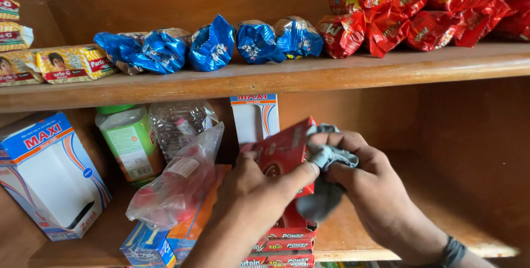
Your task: The recorder is cleaning various packaged items on a shelf using a cloth.
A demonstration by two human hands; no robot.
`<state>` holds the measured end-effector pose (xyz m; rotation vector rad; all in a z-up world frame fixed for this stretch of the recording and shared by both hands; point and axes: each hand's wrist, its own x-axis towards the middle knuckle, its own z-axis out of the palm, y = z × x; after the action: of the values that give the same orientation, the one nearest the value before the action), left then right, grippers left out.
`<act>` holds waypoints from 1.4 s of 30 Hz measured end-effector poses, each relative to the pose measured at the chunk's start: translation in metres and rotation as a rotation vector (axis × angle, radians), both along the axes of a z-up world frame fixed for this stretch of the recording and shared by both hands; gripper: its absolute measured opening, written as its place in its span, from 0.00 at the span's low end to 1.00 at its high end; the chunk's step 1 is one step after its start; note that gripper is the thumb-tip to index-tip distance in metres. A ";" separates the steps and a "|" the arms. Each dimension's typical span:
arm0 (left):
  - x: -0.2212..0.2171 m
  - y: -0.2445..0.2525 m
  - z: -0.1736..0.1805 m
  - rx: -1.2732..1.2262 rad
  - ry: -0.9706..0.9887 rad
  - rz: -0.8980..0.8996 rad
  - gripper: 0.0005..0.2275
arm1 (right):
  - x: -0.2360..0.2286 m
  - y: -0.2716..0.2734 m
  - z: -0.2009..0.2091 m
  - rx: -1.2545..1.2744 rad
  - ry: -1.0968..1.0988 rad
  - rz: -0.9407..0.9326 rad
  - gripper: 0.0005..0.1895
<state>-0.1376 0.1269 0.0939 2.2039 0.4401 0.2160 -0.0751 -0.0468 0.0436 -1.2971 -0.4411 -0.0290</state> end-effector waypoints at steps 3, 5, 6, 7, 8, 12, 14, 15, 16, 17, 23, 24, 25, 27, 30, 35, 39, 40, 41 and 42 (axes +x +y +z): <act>0.002 0.009 -0.003 -0.085 -0.116 -0.022 0.43 | 0.012 -0.016 0.002 -0.254 -0.172 0.075 0.17; 0.000 0.011 -0.010 -0.061 -0.132 -0.035 0.44 | 0.027 -0.030 0.000 -0.306 -0.154 0.062 0.16; -0.001 0.013 -0.012 -0.035 -0.152 -0.046 0.46 | 0.036 -0.035 0.000 -0.357 -0.139 0.049 0.16; 0.002 0.014 -0.021 -0.035 -0.153 -0.041 0.46 | 0.031 -0.030 0.008 -0.357 -0.141 0.054 0.16; 0.005 0.014 -0.031 -0.193 -0.241 -0.135 0.47 | 0.026 -0.026 0.016 -0.306 -0.058 -0.068 0.16; -0.007 0.001 -0.013 -0.149 -0.222 -0.128 0.45 | 0.009 -0.006 0.025 -0.226 -0.020 -0.262 0.16; -0.006 0.001 -0.009 -0.207 -0.212 -0.110 0.45 | 0.005 -0.008 0.016 -0.242 -0.040 -0.181 0.15; -0.006 0.000 -0.007 -0.264 -0.203 -0.091 0.45 | 0.004 -0.008 0.012 -0.257 -0.060 -0.100 0.15; -0.003 0.002 -0.009 -0.264 -0.202 -0.093 0.45 | 0.011 -0.015 0.001 -0.257 -0.059 -0.103 0.15; -0.001 0.003 -0.011 -0.260 -0.231 -0.067 0.45 | 0.018 -0.023 -0.010 -0.205 -0.009 -0.030 0.14; 0.012 0.005 -0.030 -0.599 -0.254 -0.198 0.43 | 0.020 -0.024 -0.005 0.126 0.158 -0.086 0.19; 0.016 0.005 -0.036 -0.747 -0.243 -0.284 0.41 | 0.020 -0.023 -0.004 0.208 0.133 -0.126 0.21; 0.015 -0.001 -0.036 -0.749 -0.241 -0.286 0.41 | 0.016 -0.017 -0.002 0.207 0.134 -0.129 0.21; 0.014 -0.012 -0.034 -0.552 -0.255 -0.306 0.34 | 0.010 -0.005 0.002 0.284 0.033 -0.042 0.21; 0.010 -0.019 -0.029 -0.611 -0.173 -0.507 0.31 | 0.015 0.000 -0.001 0.228 0.081 -0.026 0.18; 0.012 -0.020 -0.020 -0.733 -0.209 -0.726 0.30 | 0.025 -0.020 -0.014 0.076 0.166 0.206 0.13; 0.026 -0.022 -0.021 -0.678 -0.354 -0.587 0.33 | 0.002 -0.026 0.020 0.033 0.271 0.275 0.14; 0.028 -0.018 -0.023 -0.678 -0.354 -0.591 0.33 | 0.010 -0.040 0.015 0.034 0.270 0.272 0.14; 0.030 -0.015 -0.024 -0.671 -0.355 -0.578 0.35 | 0.018 -0.055 0.009 0.082 0.280 0.308 0.14; 0.032 -0.011 -0.027 -0.665 -0.356 -0.563 0.38 | 0.026 -0.069 0.004 0.129 0.292 0.345 0.15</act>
<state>-0.1052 0.1154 0.0672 1.5100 -0.2828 0.1242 -0.0496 -0.1158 0.0472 -1.0637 -0.3996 0.4106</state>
